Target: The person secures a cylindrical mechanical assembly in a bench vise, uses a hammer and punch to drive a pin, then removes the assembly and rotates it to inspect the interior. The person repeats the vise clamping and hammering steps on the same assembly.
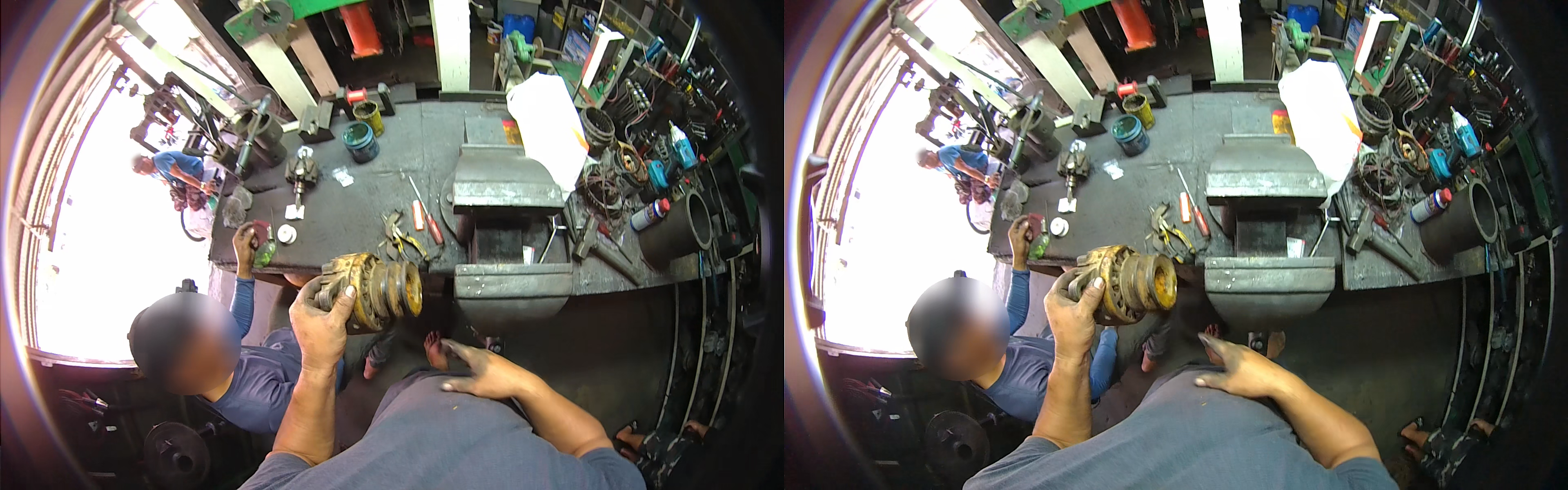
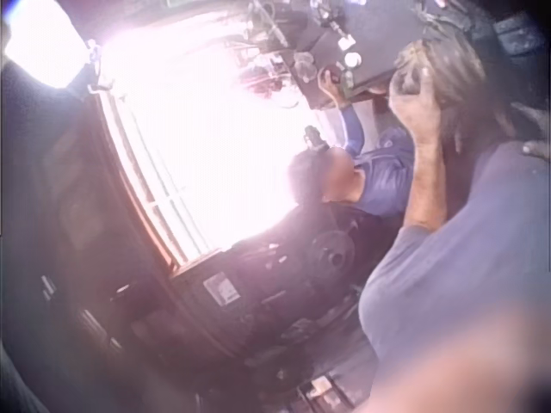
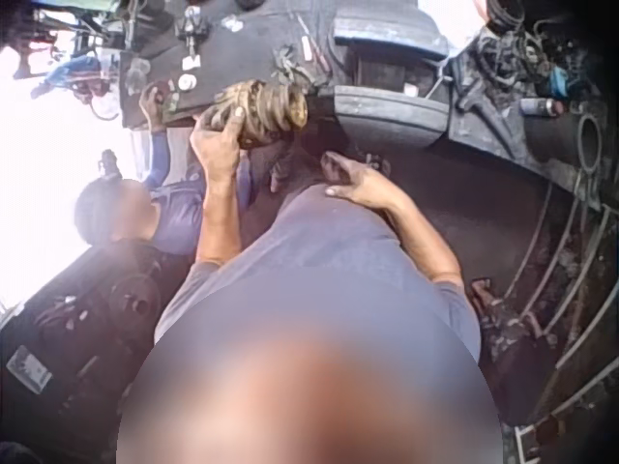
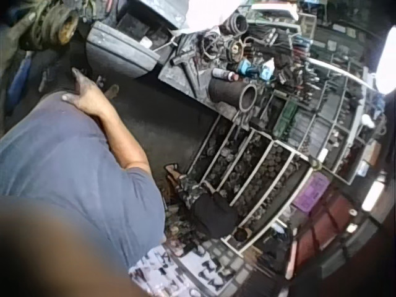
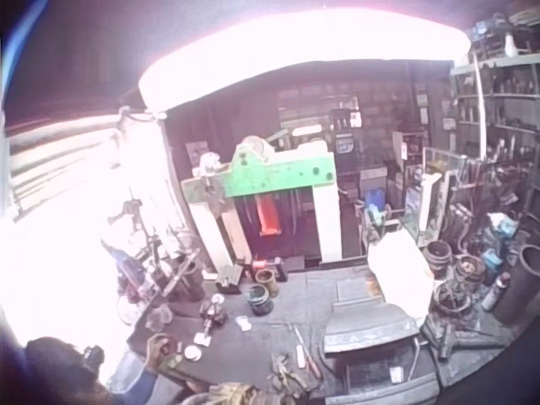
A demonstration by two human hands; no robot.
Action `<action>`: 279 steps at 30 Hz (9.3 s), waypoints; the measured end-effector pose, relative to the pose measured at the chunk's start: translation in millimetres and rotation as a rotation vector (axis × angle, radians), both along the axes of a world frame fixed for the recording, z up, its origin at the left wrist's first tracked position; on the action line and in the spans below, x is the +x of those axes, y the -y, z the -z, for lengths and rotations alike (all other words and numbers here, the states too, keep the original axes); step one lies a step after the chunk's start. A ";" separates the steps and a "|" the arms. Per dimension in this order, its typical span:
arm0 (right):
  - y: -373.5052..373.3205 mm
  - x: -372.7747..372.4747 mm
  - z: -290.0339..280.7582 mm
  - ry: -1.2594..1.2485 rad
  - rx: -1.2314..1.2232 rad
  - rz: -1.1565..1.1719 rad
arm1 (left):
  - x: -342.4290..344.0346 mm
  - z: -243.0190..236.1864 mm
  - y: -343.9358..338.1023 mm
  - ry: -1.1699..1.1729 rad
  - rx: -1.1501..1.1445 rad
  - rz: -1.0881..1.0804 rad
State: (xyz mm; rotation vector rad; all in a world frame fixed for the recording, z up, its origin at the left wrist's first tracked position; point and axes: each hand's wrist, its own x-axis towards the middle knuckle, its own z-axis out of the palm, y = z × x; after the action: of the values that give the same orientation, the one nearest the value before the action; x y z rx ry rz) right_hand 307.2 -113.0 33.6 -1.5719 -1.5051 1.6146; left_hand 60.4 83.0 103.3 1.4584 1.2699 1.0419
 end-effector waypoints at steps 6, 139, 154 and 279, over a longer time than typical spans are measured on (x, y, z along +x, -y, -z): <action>67.3 71.4 -25.1 -0.045 -0.122 0.296 | 33.1 -26.4 -23.1 0.121 0.028 -0.014; -17.7 -109.6 244.3 -1.377 -0.395 1.050 | 127.2 -41.7 -58.2 -0.023 -0.223 0.538; -8.0 -113.4 208.0 -1.475 -0.389 1.115 | 127.4 -54.2 -60.0 -0.135 -0.269 0.525; 134.9 300.4 270.6 0.338 -0.271 -0.187 | 205.1 198.5 246.7 0.248 -0.253 -0.466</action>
State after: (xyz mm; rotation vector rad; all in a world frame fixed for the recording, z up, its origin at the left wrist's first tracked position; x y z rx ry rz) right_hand 607.6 -247.8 -237.0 -1.9849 -1.7029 1.7857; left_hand 265.5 -163.7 -95.2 0.8296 1.5293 1.2635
